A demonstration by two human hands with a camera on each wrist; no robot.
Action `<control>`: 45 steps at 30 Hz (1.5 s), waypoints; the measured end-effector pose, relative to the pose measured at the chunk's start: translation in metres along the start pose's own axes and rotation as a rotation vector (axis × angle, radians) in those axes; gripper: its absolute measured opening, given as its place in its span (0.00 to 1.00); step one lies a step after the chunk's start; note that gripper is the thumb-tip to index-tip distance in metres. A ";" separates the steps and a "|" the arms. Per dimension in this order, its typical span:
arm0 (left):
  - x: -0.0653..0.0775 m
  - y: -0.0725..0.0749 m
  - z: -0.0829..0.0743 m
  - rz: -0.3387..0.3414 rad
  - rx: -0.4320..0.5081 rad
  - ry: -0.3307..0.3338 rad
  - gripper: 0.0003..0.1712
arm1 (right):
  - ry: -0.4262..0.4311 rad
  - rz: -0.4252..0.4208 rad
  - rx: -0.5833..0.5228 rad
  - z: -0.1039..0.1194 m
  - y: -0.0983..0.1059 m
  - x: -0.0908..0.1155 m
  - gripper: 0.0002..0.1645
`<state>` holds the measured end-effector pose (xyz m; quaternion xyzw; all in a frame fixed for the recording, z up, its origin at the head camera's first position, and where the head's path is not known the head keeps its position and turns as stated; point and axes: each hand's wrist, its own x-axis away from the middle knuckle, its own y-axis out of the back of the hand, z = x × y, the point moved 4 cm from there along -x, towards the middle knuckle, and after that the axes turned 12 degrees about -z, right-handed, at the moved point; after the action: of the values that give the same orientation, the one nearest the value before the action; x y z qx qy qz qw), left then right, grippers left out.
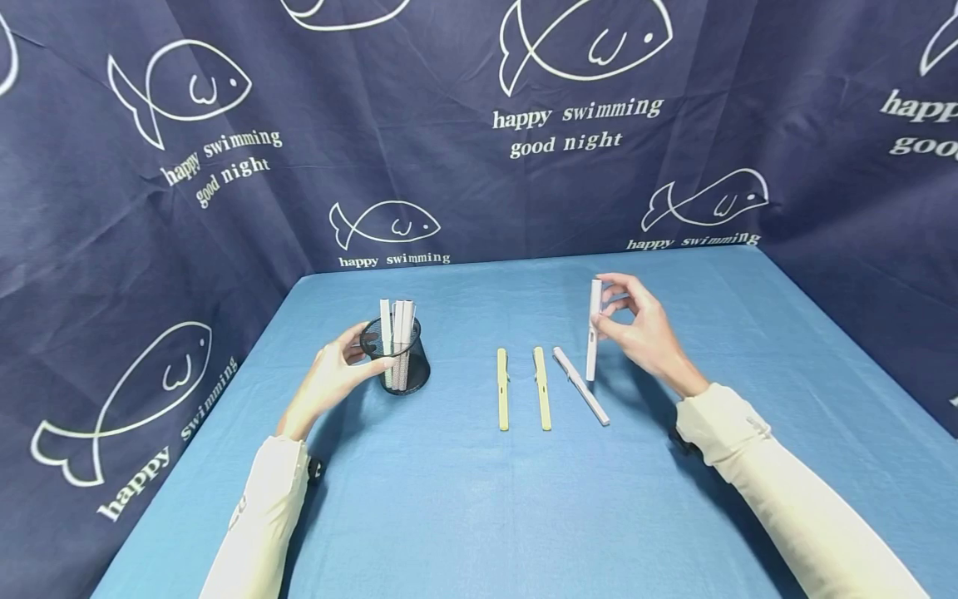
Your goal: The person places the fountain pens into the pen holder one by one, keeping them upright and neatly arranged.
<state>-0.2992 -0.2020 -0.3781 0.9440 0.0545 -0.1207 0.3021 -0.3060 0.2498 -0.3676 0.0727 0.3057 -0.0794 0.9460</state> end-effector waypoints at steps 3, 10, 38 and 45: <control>0.000 0.000 0.000 -0.001 -0.002 -0.002 0.51 | 0.012 0.000 0.024 0.002 -0.002 0.000 0.37; 0.000 0.000 0.000 0.004 -0.005 0.003 0.51 | 0.029 0.002 0.028 0.019 -0.011 0.001 0.35; 0.000 0.001 0.000 -0.003 0.003 0.011 0.51 | 0.062 0.010 -0.001 0.046 -0.034 0.001 0.33; 0.001 0.000 0.000 0.000 0.005 0.014 0.50 | 0.046 0.021 -0.026 0.042 -0.038 0.001 0.33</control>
<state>-0.2984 -0.2021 -0.3788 0.9456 0.0561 -0.1143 0.2993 -0.2887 0.2043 -0.3384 0.0654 0.3276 -0.0639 0.9404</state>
